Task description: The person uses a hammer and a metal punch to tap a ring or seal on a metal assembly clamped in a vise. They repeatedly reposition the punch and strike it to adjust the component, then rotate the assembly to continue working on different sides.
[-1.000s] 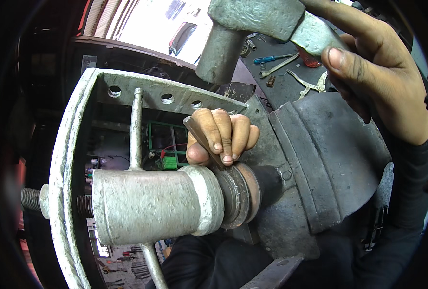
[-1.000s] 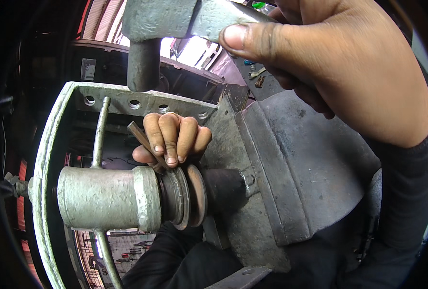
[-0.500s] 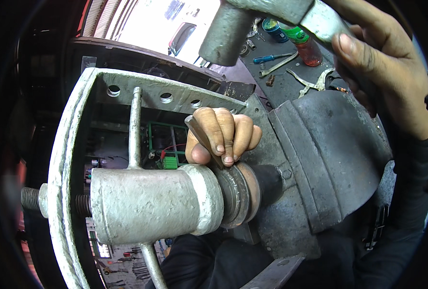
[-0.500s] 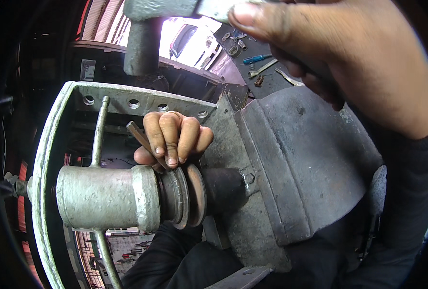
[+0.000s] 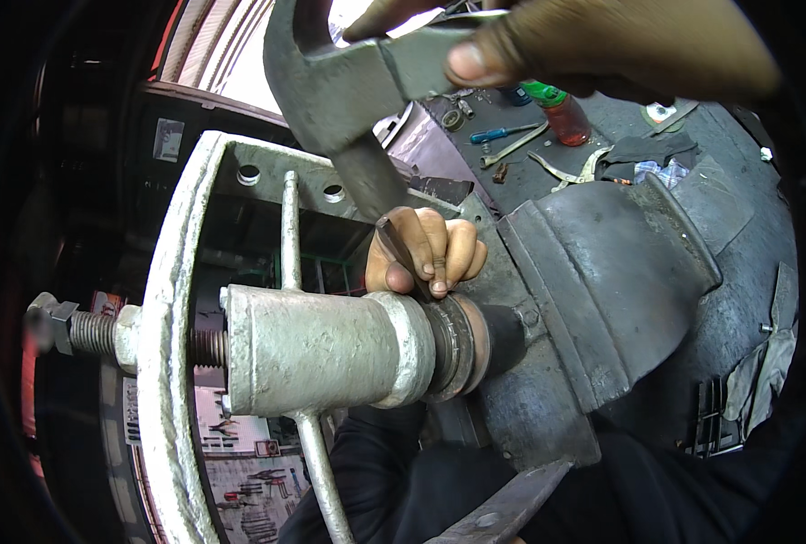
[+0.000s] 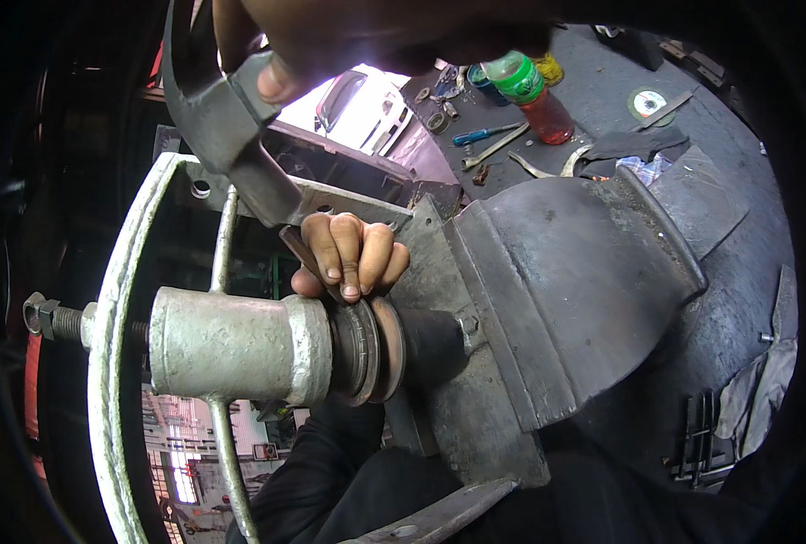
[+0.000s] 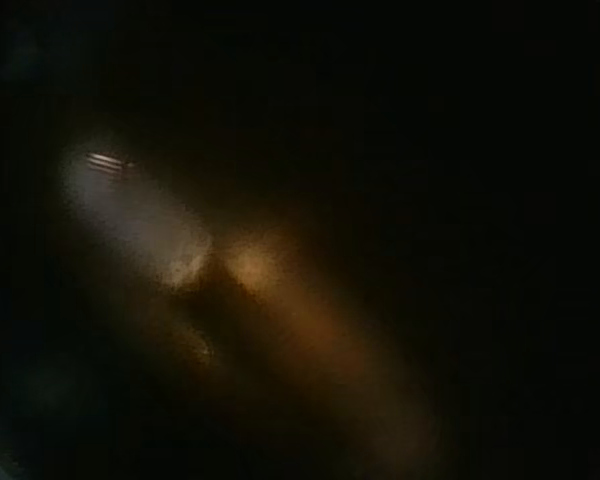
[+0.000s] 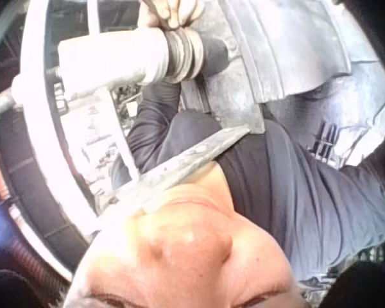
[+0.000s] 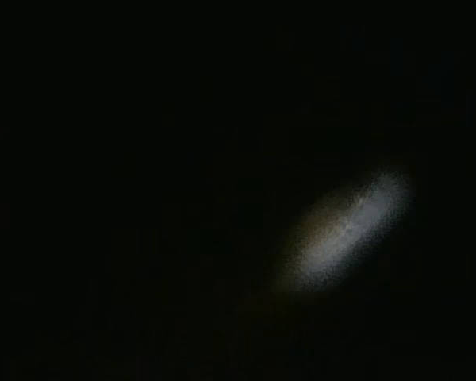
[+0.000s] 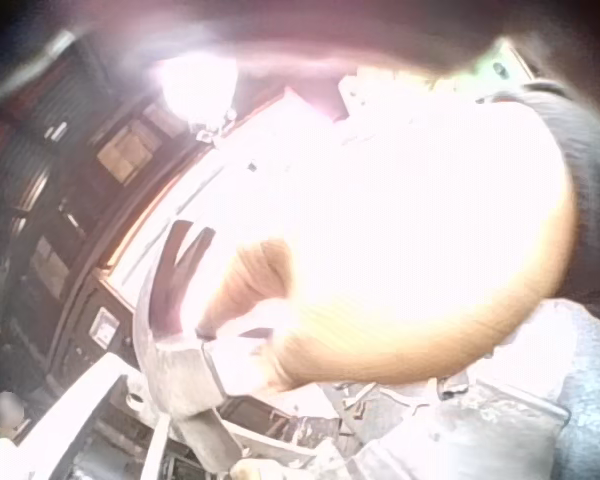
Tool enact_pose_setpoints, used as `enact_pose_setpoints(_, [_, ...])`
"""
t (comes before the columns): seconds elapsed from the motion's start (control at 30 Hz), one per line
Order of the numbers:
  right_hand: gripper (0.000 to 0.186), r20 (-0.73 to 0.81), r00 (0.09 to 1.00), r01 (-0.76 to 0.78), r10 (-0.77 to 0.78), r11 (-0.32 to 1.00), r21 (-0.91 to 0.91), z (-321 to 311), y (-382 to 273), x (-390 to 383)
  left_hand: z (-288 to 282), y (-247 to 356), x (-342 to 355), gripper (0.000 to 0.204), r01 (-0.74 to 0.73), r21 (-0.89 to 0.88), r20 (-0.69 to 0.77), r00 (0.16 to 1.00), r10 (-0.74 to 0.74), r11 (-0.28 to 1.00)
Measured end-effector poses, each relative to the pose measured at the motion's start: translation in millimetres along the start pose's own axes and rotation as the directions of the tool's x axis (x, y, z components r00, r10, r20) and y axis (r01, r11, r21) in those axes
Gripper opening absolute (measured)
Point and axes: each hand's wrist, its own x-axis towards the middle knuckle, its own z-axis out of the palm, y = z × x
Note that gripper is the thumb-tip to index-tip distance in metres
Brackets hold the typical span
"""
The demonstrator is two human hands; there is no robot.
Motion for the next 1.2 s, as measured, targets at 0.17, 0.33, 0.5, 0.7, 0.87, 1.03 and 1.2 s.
enact_pose_setpoints(0.17, [0.056, 0.135, 0.99, 0.068, -0.052, 0.991, -0.119, 4, -8, 25, 2, 3, -4, 0.022, 0.006, 0.008, -0.011, 1.0, -0.006, 1.0])
enact_pose_setpoints(0.33, [0.056, 0.201, 0.977, 0.104, -0.067, 0.978, -0.183, 7, -10, 34, -3, 5, 0, 0.024, 0.035, 0.056, 0.063, 0.997, -0.038, 0.998])
enact_pose_setpoints(0.5, [0.056, 0.223, 0.973, 0.105, -0.062, 0.977, -0.188, 4, -8, 39, -4, 4, 1, 0.026, 0.044, 0.064, 0.087, 0.995, -0.049, 0.997])
enact_pose_setpoints(0.7, [0.056, 0.211, 0.976, 0.095, -0.053, 0.976, -0.194, 2, -6, 31, -5, 3, 1, 0.022, 0.023, 0.002, 0.052, 0.998, -0.023, 1.0])
enact_pose_setpoints(0.87, [0.056, 0.219, 0.973, 0.119, -0.078, 0.976, -0.183, 3, -11, 31, 1, 6, -2, 0.022, 0.022, 0.01, 0.033, 0.999, -0.022, 1.0])
enact_pose_setpoints(1.03, [0.056, 0.223, 0.972, 0.117, -0.07, 0.972, -0.204, 3, -10, 28, -1, 0, -1, 0.023, 0.014, 0.007, 0.014, 1.0, -0.014, 1.0])
enact_pose_setpoints(1.2, [0.056, 0.226, 0.97, 0.134, -0.087, 0.97, -0.201, 2, -13, 29, 2, 3, -1, 0.023, 0.015, 0.007, -0.011, 1.0, -0.015, 1.0])
